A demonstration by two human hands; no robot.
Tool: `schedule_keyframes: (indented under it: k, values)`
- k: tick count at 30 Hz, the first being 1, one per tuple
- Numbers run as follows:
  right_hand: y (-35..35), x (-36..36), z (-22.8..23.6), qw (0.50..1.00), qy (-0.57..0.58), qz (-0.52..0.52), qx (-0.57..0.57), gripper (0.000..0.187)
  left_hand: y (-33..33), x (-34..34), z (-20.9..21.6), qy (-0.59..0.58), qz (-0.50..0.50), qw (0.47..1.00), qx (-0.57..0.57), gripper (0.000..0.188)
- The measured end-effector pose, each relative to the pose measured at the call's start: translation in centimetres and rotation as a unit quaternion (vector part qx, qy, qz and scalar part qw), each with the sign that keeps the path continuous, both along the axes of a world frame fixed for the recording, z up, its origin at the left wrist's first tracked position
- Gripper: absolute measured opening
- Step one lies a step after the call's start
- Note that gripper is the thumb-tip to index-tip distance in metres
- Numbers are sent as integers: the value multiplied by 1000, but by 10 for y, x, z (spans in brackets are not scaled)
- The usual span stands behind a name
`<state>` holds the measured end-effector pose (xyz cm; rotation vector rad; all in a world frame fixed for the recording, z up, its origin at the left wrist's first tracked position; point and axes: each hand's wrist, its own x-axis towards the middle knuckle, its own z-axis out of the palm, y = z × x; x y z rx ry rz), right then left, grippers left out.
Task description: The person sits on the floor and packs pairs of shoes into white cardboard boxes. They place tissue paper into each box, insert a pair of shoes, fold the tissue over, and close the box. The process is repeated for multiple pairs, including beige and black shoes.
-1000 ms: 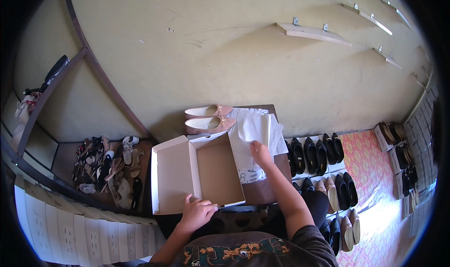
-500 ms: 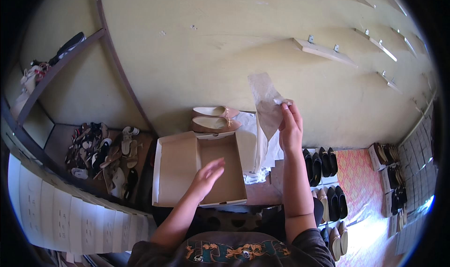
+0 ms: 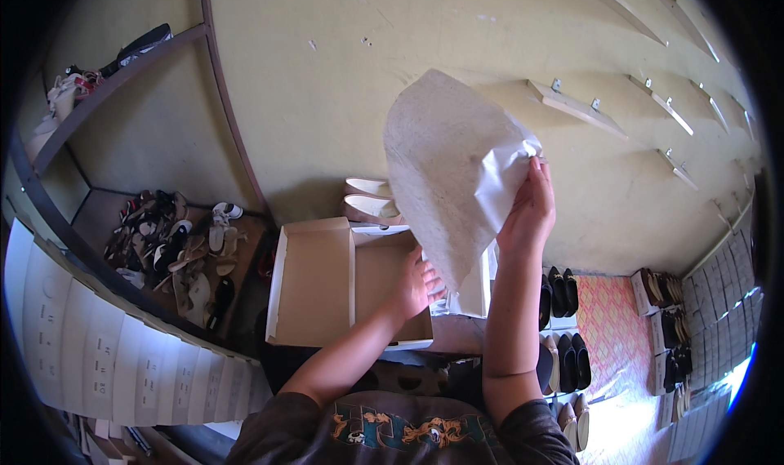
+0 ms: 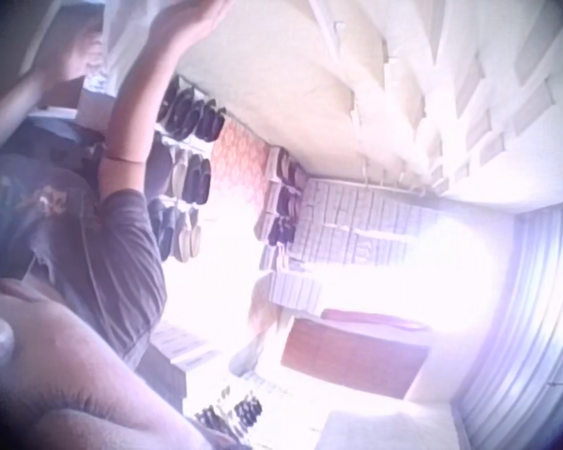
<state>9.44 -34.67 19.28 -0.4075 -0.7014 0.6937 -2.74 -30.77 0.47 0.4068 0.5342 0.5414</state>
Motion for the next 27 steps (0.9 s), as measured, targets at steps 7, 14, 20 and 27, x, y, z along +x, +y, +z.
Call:
schedule_keyframes:
  k: [7, 14, 20, 27]
  values:
    - [-1, 40, -46, 986, 86, -127, -64, 17, 24, -44, -15, -18, 168, 976, 137, 48]
    - [-39, 86, -152, 976, 9, -126, -177, 19, 20, -78, -13, 252, 282, 876, 298, 56]
    - [-64, 112, -197, 940, -15, -41, -339, 29, 25, -82, -30, 439, 239, 642, 582, 58]
    - [-78, 126, -203, 885, -193, 92, -415, 21, 40, -73, -50, 542, -123, 620, 554, 36]
